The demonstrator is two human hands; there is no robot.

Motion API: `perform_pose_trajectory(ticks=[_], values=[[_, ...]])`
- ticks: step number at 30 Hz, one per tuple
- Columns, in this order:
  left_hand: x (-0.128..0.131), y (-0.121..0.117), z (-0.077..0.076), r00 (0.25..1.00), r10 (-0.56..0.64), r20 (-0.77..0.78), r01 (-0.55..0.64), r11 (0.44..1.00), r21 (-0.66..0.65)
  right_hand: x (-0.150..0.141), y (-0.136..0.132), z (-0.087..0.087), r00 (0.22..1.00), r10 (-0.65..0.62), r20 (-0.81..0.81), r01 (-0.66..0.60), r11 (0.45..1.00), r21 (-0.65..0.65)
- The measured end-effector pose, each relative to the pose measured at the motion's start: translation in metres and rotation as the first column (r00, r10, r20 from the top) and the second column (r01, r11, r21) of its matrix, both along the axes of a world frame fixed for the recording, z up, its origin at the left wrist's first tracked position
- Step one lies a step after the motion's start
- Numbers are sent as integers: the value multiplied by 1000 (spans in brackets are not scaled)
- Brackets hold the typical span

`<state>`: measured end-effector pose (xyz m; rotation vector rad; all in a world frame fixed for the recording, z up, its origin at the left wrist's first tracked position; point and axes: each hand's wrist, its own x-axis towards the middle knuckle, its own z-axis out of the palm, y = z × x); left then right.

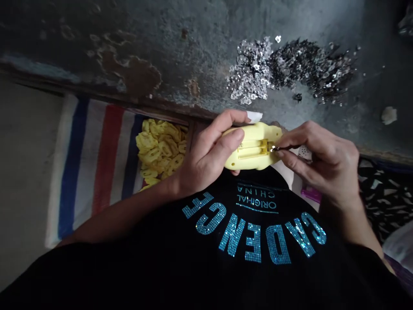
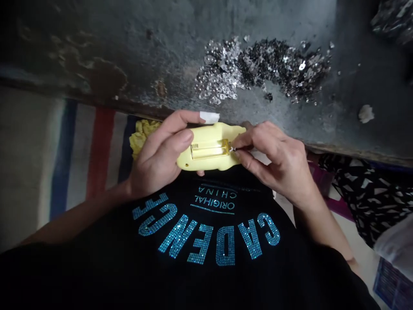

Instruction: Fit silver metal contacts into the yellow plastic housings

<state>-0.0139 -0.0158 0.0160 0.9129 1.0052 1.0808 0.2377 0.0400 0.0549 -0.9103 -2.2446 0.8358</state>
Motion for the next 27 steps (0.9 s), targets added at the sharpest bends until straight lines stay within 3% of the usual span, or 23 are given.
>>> perform_pose_trajectory(ticks=[9,16,27], values=[[5,-3,19,989,-40,-144,37,999,-28,5,-14,6,982,-48,184,20,988,155],[3,-4,14,964,-24,-263,38,998,50,3,-19,13,954,-89,287,30,978,204],[7,-5,18,958,21,-285,3,997,83,-3,-17,10,927,-83,366,-37,951,308]])
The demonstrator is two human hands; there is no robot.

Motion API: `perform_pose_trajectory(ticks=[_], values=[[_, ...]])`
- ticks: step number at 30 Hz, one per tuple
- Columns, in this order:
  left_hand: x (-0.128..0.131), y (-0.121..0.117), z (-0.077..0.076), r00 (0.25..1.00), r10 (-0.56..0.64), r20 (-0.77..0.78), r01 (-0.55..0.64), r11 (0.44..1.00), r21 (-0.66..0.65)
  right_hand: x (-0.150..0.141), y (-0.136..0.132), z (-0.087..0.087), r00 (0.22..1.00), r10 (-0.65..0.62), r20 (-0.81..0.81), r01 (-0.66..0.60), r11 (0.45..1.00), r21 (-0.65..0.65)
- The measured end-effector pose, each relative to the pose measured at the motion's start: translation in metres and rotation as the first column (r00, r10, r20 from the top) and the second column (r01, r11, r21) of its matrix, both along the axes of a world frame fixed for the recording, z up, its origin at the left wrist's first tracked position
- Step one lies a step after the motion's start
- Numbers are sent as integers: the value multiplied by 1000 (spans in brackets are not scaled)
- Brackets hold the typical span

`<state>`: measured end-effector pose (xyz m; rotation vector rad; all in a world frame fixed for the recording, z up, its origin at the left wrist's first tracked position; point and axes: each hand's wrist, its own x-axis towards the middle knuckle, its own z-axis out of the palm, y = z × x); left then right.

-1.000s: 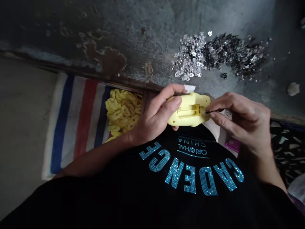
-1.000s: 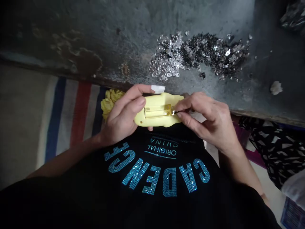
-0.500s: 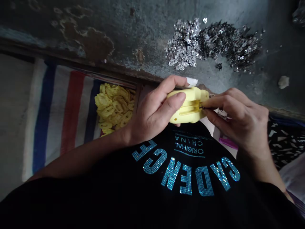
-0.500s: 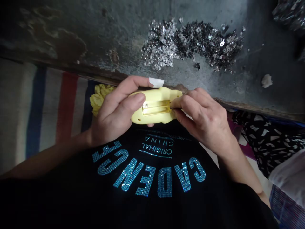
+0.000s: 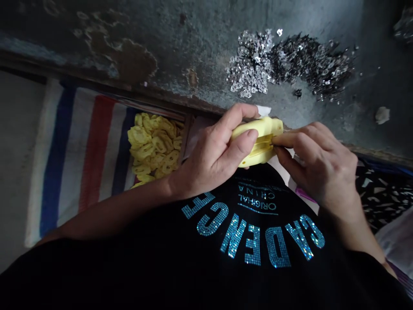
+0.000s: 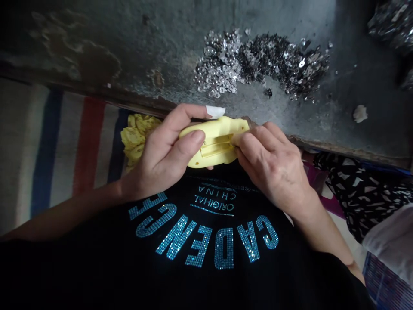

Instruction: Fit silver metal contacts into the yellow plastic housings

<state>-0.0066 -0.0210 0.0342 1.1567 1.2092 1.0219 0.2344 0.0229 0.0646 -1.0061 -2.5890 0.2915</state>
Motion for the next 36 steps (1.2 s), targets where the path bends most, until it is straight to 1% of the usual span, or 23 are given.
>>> perform_pose_trajectory(ticks=[5,10,13,16,18,20,22,24,25,26,28,32,34,36], values=[[3,2,-2,999,13,47,-12,1000,-5,-5,-3,-2,1000,-4,2,4,999,38],[4,4,-7,995,28,92,-27,1000,-12,-1,-9,-7,992,-58,-116,57,998,-13],[3,5,-8,995,22,97,-20,1000,-21,4,-14,-11,975,-110,-194,109,994,-11],[2,5,-9,996,13,87,-11,1000,-27,6,-17,-14,969,-117,-217,121,993,7],[2,4,-9,998,2,63,-2,1000,-8,7,-17,-17,964,-140,-228,145,989,5],[1,3,-8,1000,-16,-10,16,998,59,8,-12,-23,941,-208,-268,199,978,-61],[2,3,-4,992,-28,-124,49,985,165,10,-5,-31,904,-273,-328,212,955,-209],[4,3,1,973,-49,-226,109,959,263,13,4,-41,874,-304,-380,160,917,-366],[6,4,3,964,-63,-258,141,945,296,15,8,-45,863,-311,-398,128,897,-423],[8,5,5,958,-80,-276,169,933,316,16,12,-49,855,-318,-410,106,881,-462],[12,7,9,951,-110,-290,209,917,339,17,17,-54,847,-324,-421,84,864,-496],[18,8,13,943,-184,-277,270,910,313,17,18,-61,823,-317,-472,59,873,-484],[17,8,11,940,-247,-237,305,918,254,18,15,-66,799,-322,-507,67,887,-458],[14,8,8,936,-320,-145,341,927,154,18,10,-70,765,-324,-557,81,906,-416]])
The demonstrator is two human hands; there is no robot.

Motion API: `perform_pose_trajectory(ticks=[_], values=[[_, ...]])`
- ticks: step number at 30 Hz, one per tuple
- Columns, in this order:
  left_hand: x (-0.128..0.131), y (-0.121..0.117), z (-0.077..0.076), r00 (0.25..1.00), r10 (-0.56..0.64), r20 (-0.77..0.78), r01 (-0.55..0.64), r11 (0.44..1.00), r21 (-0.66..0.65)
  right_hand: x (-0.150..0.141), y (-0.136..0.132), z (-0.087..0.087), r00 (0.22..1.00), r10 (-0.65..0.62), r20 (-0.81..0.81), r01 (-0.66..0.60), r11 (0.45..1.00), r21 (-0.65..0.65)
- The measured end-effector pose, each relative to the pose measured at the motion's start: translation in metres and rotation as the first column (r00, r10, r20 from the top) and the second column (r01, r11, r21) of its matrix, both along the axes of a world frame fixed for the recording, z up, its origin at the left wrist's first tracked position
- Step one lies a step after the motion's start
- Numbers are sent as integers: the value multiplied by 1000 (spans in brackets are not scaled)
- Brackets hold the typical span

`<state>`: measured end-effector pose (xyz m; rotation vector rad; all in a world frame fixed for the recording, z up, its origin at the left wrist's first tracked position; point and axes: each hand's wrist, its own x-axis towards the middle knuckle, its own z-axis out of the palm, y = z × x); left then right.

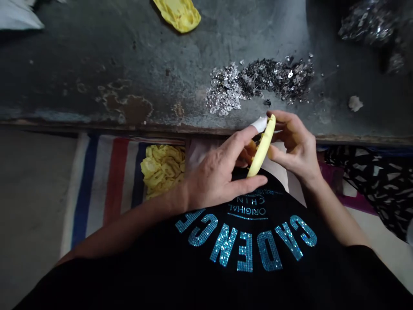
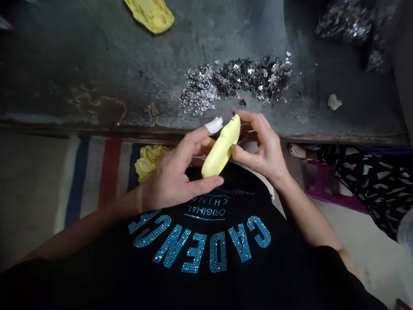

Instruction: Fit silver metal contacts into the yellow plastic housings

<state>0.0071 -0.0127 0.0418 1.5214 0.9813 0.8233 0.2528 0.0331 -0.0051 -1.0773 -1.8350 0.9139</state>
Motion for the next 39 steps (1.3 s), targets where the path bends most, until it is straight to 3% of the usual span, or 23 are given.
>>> perform_pose_trajectory(ticks=[3,5,15,22,26,29,30,32,35,37,39], values=[[-6,4,-7,990,-74,118,94,980,-177,1,-8,-3,997,-31,-77,39,994,106],[-7,8,-11,979,-120,166,153,967,-204,2,-12,-2,993,-46,-109,64,983,172],[-6,9,-30,932,-144,331,179,981,-78,8,-15,-4,994,-56,-97,73,982,176],[-30,5,-48,948,-50,314,30,997,67,-12,-5,8,1000,-18,-13,19,994,112],[-47,-6,-60,893,97,439,-19,983,-180,-27,13,15,989,117,90,-116,993,-21],[-62,-15,-62,841,200,502,-33,947,-320,-33,33,12,970,241,34,-234,961,-145],[-66,-17,-62,830,219,513,-38,940,-340,-34,40,9,970,239,49,-231,965,-127],[-74,-19,-62,794,265,547,-65,932,-356,-33,57,2,964,143,226,-153,988,28],[-80,-16,-64,716,288,636,-98,943,-317,-33,80,-9,816,-102,569,-105,942,319],[-80,-12,-65,695,318,645,-133,938,-319,-36,90,-16,723,-157,673,-161,909,385],[-78,-9,-65,688,346,638,-165,930,-327,-41,95,-21,677,-179,714,-195,892,408]])
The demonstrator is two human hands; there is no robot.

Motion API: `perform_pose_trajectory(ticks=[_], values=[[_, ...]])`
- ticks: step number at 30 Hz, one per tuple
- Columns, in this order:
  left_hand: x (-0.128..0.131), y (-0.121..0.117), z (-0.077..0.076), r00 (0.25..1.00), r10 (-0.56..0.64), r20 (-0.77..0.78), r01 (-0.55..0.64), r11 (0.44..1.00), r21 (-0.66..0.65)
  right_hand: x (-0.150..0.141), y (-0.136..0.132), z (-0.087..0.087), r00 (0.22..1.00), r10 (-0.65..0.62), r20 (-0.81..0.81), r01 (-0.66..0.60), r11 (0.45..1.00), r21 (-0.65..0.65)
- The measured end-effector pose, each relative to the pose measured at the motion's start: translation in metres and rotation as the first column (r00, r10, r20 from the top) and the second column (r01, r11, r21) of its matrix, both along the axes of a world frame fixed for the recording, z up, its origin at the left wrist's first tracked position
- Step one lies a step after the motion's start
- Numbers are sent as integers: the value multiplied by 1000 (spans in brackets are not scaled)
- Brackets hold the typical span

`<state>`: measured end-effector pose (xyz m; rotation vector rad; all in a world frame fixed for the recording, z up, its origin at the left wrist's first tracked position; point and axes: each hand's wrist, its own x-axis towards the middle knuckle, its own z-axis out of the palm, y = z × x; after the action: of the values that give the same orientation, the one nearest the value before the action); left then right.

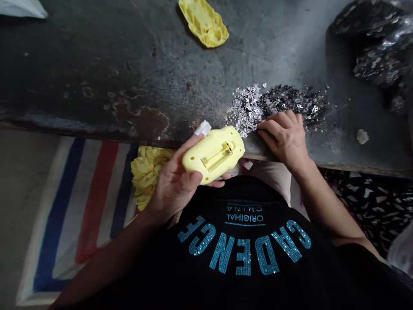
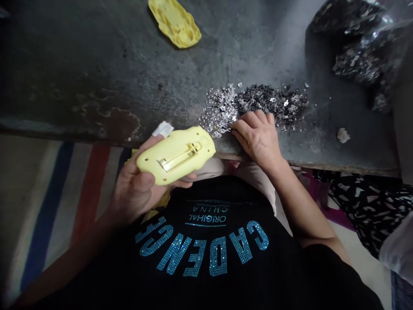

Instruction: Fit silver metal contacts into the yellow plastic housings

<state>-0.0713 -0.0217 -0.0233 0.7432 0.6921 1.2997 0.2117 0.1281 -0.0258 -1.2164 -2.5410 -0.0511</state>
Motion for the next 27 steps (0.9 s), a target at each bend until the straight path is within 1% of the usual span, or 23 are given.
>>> perform_pose_trajectory(ticks=[2,4,6,7,8,9,11,12,13,14,16,18,21,23,27], values=[[3,2,1,1000,4,12,-4,1000,0,-4,0,0,1000,-6,23,6,1000,15],[7,4,2,999,-12,33,12,1000,-8,-5,-4,5,1000,-12,-26,13,1000,6],[13,5,4,999,-33,37,34,999,-31,-3,-12,16,983,-3,-185,-5,999,-46],[16,5,4,998,-42,37,43,998,-38,0,-17,23,953,-2,-302,-32,994,-107],[20,5,5,998,-52,34,53,997,-48,3,-22,31,904,-15,-427,-74,979,-192],[24,5,6,997,-67,35,69,996,-55,6,-28,38,839,-48,-541,-129,950,-286],[31,5,8,993,-108,39,111,991,-76,13,-39,49,709,-151,-688,-251,859,-447],[35,5,10,990,-131,44,135,987,-84,16,-44,53,663,-199,-721,-298,814,-499],[38,5,11,986,-158,50,161,983,-89,18,-48,56,634,-234,-737,-329,781,-531],[41,5,12,982,-182,55,186,978,-91,20,-51,57,619,-255,-743,-347,759,-550],[46,5,15,974,-221,55,226,970,-91,24,-57,59,609,-268,-746,-364,742,-563],[50,4,17,970,-240,33,243,965,-100,26,-61,59,622,-270,-735,-356,739,-572],[54,2,21,970,-243,-11,240,962,-129,30,-66,60,672,-276,-687,-321,728,-606],[56,1,24,969,-246,-11,243,961,-130,32,-68,62,704,-276,-654,-299,720,-626],[59,-2,28,967,-253,-17,248,959,-135,34,-71,67,743,-251,-620,-275,730,-625]])
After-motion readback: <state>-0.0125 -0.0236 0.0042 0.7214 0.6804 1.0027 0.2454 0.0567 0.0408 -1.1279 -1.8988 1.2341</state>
